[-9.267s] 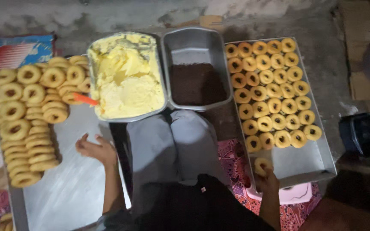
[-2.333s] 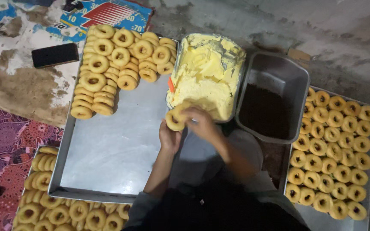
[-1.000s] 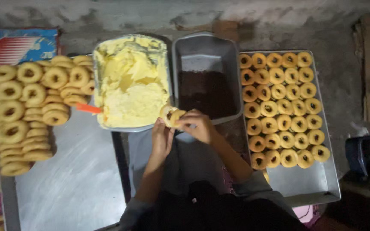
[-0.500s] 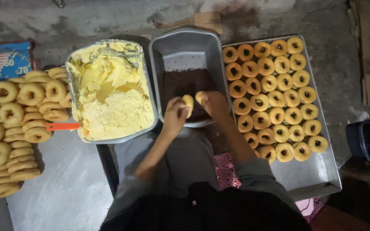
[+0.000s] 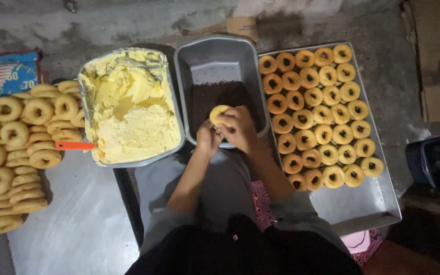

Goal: The person fills ring-shaped donuts by hand with a yellow cream and then dips them into a dark powder. They pick each donut from a tray, insert the filling, coat it in powder, and place it on a separate tray.

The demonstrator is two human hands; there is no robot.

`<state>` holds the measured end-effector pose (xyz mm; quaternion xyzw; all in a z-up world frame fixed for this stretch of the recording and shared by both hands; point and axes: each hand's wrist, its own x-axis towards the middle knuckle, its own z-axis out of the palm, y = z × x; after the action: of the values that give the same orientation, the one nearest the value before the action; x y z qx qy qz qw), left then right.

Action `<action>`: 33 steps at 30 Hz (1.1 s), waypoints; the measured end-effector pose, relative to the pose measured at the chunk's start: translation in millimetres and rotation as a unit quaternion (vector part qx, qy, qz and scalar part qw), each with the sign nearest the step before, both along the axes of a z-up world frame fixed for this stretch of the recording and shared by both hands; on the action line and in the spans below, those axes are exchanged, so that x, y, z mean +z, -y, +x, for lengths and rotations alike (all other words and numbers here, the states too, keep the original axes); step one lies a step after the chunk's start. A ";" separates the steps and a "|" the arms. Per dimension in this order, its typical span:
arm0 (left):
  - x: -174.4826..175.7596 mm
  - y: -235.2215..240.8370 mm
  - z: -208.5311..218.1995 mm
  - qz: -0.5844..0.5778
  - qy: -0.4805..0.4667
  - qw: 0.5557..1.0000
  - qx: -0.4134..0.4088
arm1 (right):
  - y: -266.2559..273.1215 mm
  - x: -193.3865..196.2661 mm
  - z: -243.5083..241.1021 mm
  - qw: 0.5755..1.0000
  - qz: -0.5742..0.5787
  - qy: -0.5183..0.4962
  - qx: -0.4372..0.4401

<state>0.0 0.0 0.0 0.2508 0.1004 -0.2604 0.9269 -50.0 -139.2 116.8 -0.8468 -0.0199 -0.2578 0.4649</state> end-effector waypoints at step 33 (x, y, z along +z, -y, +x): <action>43.6 -391.0 -244.6 0.559 0.102 0.636 0.522 | 186.3 -57.4 -328.8 0.779 0.023 -0.496 -0.383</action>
<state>-244.6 391.0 43.6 0.6517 0.2464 0.4003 0.5952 -378.7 -325.5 59.5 -0.7841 0.5456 0.0406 0.2930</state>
